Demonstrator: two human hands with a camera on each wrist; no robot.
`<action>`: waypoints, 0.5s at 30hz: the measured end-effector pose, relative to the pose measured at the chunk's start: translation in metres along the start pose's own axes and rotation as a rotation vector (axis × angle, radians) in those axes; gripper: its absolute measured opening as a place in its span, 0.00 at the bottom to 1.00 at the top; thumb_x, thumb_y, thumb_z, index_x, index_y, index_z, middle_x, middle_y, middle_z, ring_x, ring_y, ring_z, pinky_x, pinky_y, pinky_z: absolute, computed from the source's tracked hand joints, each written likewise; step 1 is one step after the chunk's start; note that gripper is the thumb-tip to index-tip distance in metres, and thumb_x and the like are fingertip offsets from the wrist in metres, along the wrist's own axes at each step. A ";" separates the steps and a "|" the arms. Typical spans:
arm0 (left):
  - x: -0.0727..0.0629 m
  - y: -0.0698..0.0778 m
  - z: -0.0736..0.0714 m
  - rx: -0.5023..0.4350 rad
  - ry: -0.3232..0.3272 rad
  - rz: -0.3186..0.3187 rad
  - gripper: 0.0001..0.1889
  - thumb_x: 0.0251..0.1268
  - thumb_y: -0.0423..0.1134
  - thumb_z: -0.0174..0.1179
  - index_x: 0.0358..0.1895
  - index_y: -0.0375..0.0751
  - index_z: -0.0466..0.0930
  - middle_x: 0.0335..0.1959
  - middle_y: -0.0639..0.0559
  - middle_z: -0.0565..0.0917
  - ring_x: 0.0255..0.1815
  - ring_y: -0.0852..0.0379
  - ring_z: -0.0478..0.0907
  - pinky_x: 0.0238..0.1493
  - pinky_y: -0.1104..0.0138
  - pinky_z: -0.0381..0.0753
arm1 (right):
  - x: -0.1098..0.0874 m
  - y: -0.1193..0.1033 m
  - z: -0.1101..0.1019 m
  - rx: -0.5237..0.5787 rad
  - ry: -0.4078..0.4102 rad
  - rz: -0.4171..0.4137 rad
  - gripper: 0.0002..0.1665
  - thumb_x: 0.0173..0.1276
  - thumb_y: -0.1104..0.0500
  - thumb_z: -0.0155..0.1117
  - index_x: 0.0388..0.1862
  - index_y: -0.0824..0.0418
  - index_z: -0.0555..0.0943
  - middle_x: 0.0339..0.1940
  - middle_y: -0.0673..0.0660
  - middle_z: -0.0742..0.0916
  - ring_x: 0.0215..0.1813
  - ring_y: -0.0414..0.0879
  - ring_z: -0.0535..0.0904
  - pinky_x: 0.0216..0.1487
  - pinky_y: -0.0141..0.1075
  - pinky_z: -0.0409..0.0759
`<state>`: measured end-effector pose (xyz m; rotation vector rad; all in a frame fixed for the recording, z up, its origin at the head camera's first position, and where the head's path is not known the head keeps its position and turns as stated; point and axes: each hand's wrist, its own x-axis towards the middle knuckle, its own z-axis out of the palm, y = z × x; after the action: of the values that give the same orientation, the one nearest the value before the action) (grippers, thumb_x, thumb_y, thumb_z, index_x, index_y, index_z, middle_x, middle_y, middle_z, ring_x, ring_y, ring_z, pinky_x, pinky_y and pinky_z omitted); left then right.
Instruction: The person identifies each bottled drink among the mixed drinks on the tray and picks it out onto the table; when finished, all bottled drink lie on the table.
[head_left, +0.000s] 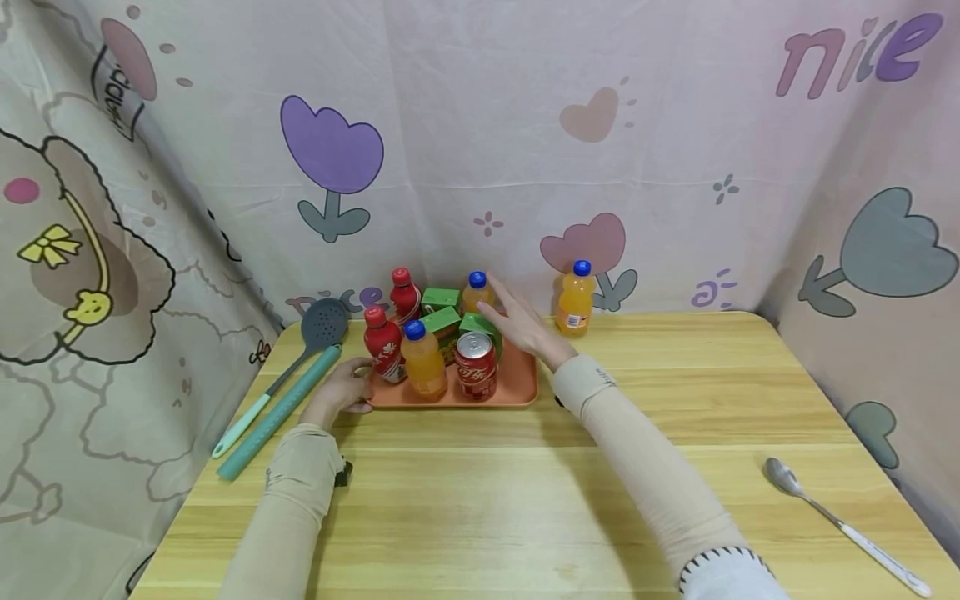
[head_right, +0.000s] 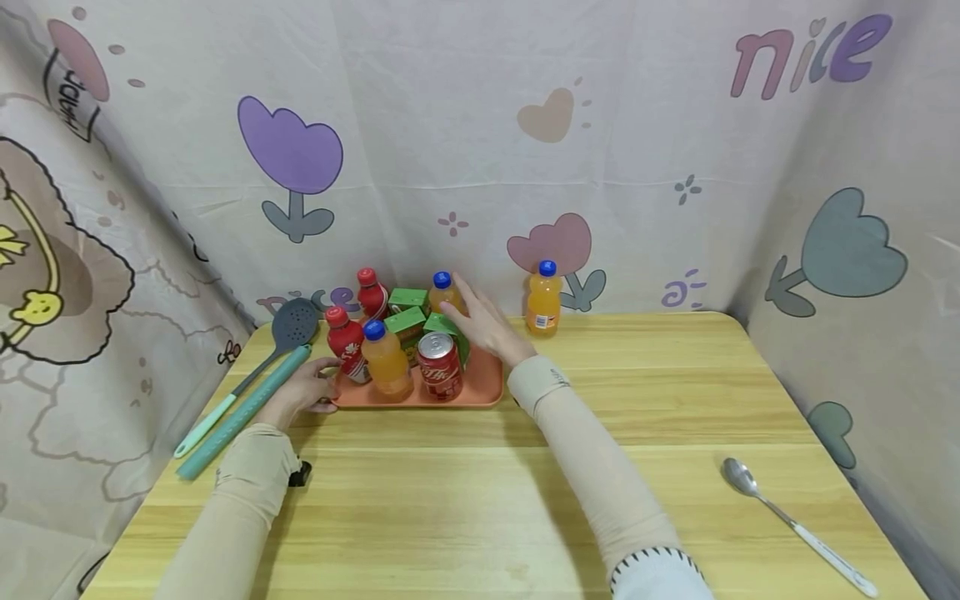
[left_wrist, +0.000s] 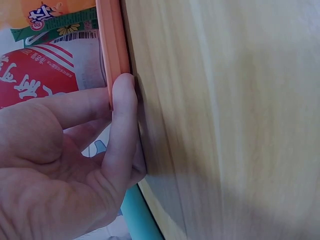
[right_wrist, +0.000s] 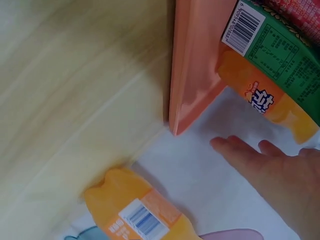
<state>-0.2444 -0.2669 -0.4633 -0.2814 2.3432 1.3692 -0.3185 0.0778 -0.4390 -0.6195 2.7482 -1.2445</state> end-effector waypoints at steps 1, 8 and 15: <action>0.001 -0.001 0.000 0.001 0.002 0.001 0.40 0.69 0.19 0.50 0.84 0.34 0.49 0.84 0.25 0.51 0.46 0.50 0.79 0.32 0.69 0.88 | 0.001 0.000 0.001 0.026 -0.003 0.001 0.48 0.81 0.28 0.44 0.90 0.42 0.43 0.91 0.54 0.53 0.84 0.61 0.65 0.83 0.63 0.61; 0.002 -0.003 0.000 0.006 0.007 -0.006 0.39 0.71 0.20 0.49 0.84 0.34 0.51 0.84 0.26 0.51 0.45 0.51 0.79 0.32 0.69 0.88 | 0.007 -0.001 0.007 0.187 0.005 0.020 0.47 0.81 0.33 0.51 0.90 0.43 0.47 0.90 0.54 0.55 0.87 0.62 0.58 0.86 0.60 0.58; 0.004 -0.003 0.001 0.012 0.018 0.003 0.39 0.71 0.20 0.49 0.84 0.34 0.51 0.84 0.26 0.53 0.45 0.51 0.79 0.32 0.69 0.88 | 0.013 -0.004 0.012 0.303 0.026 0.036 0.47 0.81 0.40 0.59 0.89 0.45 0.50 0.89 0.57 0.59 0.87 0.62 0.58 0.85 0.61 0.60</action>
<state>-0.2461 -0.2673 -0.4681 -0.2886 2.3663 1.3593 -0.3263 0.0617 -0.4424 -0.5244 2.5010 -1.6257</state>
